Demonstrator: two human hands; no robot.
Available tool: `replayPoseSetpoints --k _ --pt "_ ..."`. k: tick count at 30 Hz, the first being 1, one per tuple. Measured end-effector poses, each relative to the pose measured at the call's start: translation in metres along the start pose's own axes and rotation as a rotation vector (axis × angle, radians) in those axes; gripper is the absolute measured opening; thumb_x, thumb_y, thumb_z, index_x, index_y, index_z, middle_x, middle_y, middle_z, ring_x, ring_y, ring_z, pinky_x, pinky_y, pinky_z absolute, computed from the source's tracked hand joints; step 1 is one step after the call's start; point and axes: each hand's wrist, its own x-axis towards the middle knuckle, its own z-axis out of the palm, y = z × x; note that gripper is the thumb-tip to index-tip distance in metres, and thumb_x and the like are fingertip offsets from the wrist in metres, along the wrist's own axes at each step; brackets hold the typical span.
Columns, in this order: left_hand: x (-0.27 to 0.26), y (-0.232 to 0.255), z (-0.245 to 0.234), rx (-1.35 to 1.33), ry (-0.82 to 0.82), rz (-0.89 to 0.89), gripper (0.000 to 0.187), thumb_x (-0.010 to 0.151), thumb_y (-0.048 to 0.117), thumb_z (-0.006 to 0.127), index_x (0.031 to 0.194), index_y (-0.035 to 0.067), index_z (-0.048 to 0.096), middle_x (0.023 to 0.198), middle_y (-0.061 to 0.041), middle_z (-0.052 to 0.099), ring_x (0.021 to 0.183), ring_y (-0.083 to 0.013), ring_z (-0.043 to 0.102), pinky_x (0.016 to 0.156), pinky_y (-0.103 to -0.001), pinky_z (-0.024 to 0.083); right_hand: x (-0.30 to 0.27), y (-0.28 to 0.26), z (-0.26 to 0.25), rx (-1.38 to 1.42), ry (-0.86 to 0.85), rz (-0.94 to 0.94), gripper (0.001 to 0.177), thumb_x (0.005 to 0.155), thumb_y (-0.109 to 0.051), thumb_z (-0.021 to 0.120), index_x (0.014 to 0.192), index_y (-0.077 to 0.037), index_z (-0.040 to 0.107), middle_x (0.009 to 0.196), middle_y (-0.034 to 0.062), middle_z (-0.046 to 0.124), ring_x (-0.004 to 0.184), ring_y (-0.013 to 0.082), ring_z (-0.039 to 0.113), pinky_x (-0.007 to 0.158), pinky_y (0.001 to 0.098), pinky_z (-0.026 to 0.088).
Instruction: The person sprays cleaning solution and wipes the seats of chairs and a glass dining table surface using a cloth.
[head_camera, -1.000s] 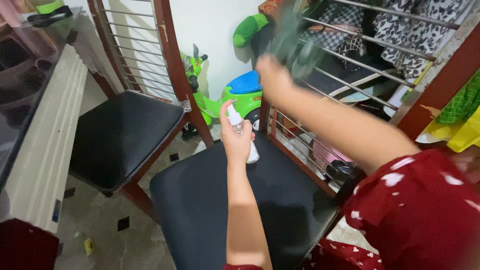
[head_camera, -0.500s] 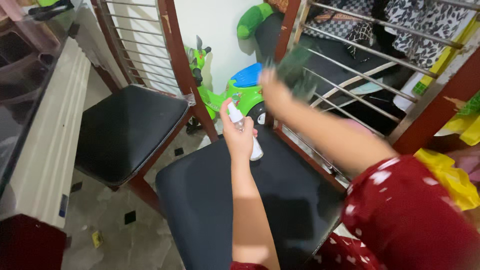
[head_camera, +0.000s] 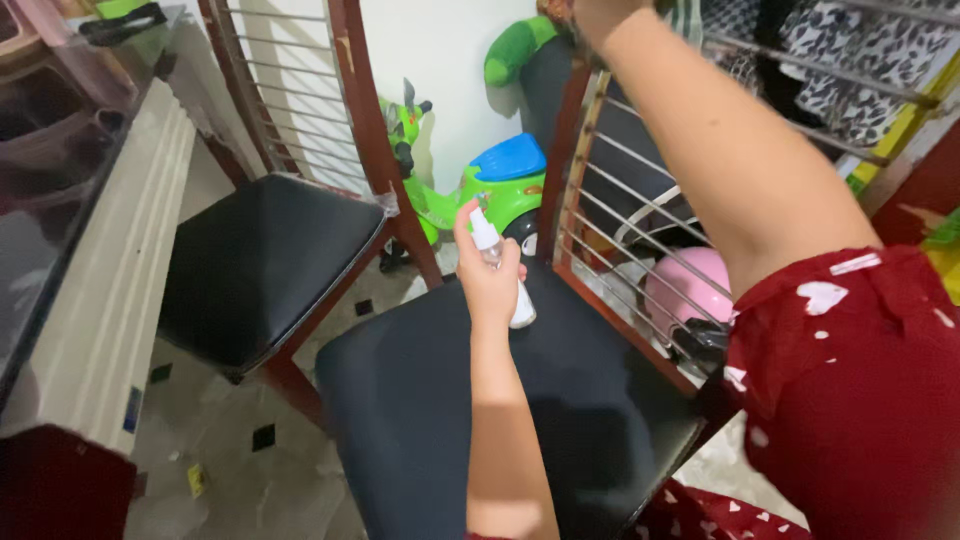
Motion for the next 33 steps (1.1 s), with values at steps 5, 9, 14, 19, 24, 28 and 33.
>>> replayPoseSetpoints --k 5,9,14,19,24,28,33 --pt "-0.003 -0.006 0.007 -0.012 -0.067 -0.012 0.068 0.087 -0.005 0.061 0.147 0.019 0.044 0.081 -0.003 0.060 0.055 -0.0105 0.060 0.049 -0.028 0.051 -0.051 -0.006 -0.029 -0.038 0.062 -0.072 0.032 0.102 -0.025 0.057 0.117 0.000 0.069 0.119 0.0206 0.063 0.115 0.0362 0.060 0.098 0.0497 0.048" --pt "-0.003 -0.011 0.018 -0.076 -0.083 -0.073 0.067 0.088 -0.006 0.059 0.148 0.019 0.044 0.078 -0.004 0.059 0.053 -0.0103 0.057 0.047 -0.027 0.048 -0.059 0.021 -0.062 -0.080 0.052 -0.164 0.032 0.101 -0.025 0.058 0.117 0.000 0.069 0.117 0.0198 0.063 0.113 0.0354 0.060 0.097 0.0493 0.048" --pt "-0.007 -0.002 0.016 -0.032 -0.074 -0.034 0.067 0.087 -0.007 0.060 0.147 0.017 0.044 0.082 -0.003 0.058 0.055 -0.0102 0.058 0.048 -0.027 0.051 -0.070 0.050 -0.111 -0.117 0.010 -0.262 0.031 0.100 -0.024 0.058 0.116 0.000 0.069 0.115 0.0187 0.062 0.111 0.0344 0.059 0.096 0.0487 0.047" --pt "-0.015 0.014 0.021 -0.062 -0.074 -0.009 0.067 0.088 -0.007 0.058 0.148 0.017 0.041 0.082 -0.003 0.058 0.053 -0.0108 0.058 0.048 -0.028 0.051 -0.094 0.073 -0.146 -0.125 0.055 -0.268 0.030 0.099 -0.023 0.059 0.116 0.000 0.069 0.114 0.0176 0.061 0.109 0.0333 0.059 0.095 0.0481 0.047" --pt "-0.021 0.012 0.042 -0.086 -0.173 0.025 0.066 0.090 -0.008 0.059 0.148 0.017 0.042 0.085 -0.004 0.055 0.057 -0.0108 0.057 0.050 -0.029 0.051 -0.113 0.091 -0.166 -0.135 0.144 -0.217 0.030 0.098 -0.022 0.059 0.115 0.000 0.070 0.112 0.0166 0.060 0.107 0.0323 0.058 0.094 0.0475 0.046" --pt "-0.030 0.011 0.065 -0.093 -0.204 -0.030 0.067 0.089 -0.008 0.058 0.148 0.019 0.041 0.085 -0.004 0.057 0.057 -0.0108 0.058 0.050 -0.028 0.051 -0.123 0.113 -0.184 -0.163 0.134 -0.253 0.029 0.097 -0.021 0.060 0.115 0.000 0.070 0.110 0.0157 0.060 0.105 0.0314 0.058 0.093 0.0471 0.046" --pt "-0.046 0.022 0.082 -0.026 -0.307 -0.004 0.065 0.089 -0.008 0.059 0.147 0.019 0.043 0.083 -0.004 0.058 0.058 -0.0108 0.059 0.050 -0.027 0.050 -0.159 0.121 -0.201 -0.183 0.124 -0.270 0.028 0.096 -0.020 0.060 0.114 0.000 0.070 0.108 0.0147 0.059 0.103 0.0304 0.057 0.091 0.0465 0.046"
